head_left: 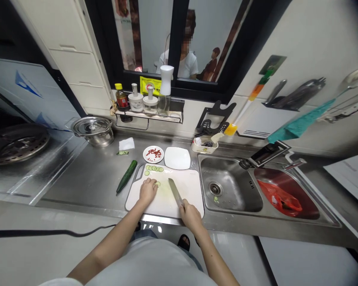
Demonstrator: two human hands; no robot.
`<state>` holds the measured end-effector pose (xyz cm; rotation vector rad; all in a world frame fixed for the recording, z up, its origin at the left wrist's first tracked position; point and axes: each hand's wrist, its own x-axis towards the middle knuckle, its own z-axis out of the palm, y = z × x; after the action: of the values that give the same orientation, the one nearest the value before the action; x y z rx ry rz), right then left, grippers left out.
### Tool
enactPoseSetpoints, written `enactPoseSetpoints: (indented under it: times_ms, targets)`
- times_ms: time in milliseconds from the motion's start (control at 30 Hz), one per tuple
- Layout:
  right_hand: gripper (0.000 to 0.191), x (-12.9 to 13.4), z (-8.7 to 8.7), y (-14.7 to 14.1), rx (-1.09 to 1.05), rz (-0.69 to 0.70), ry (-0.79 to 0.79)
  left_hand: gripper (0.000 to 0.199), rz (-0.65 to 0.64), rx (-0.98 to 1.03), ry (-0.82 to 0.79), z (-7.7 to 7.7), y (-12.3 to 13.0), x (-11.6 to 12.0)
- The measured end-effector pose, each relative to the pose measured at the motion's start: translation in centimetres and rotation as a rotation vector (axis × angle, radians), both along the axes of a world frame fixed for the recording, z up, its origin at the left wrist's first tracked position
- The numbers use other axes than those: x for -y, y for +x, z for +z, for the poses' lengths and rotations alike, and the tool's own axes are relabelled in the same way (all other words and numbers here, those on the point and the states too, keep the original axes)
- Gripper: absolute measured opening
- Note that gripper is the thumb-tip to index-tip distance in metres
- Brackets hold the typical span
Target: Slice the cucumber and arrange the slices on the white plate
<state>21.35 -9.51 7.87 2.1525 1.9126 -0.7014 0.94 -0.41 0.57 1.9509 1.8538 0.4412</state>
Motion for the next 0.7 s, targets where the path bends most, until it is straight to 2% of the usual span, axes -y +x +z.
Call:
enactPoseSetpoints:
  times_ms: [100,267,433,700]
  targets:
    - [0.026,-0.3,0.1,0.3,0.017,-0.052,-0.025,0.023,0.008,-0.002,-0.002,0.0,0.2,0.0]
    - [0.028,-0.8,0.2,0.9,0.027,-0.065,-0.014,0.014,0.068,0.068,-0.02,0.0,0.5,-0.6]
    - [0.03,-1.1,-0.3,1.0,0.02,-0.058,-0.016,0.007,0.173,0.201,-0.143,0.3,0.4,-1.4]
    - [0.032,-1.6,-0.5,0.8,0.04,-0.026,-0.025,0.01,0.346,0.266,-0.116,0.4,-2.0,-3.6]
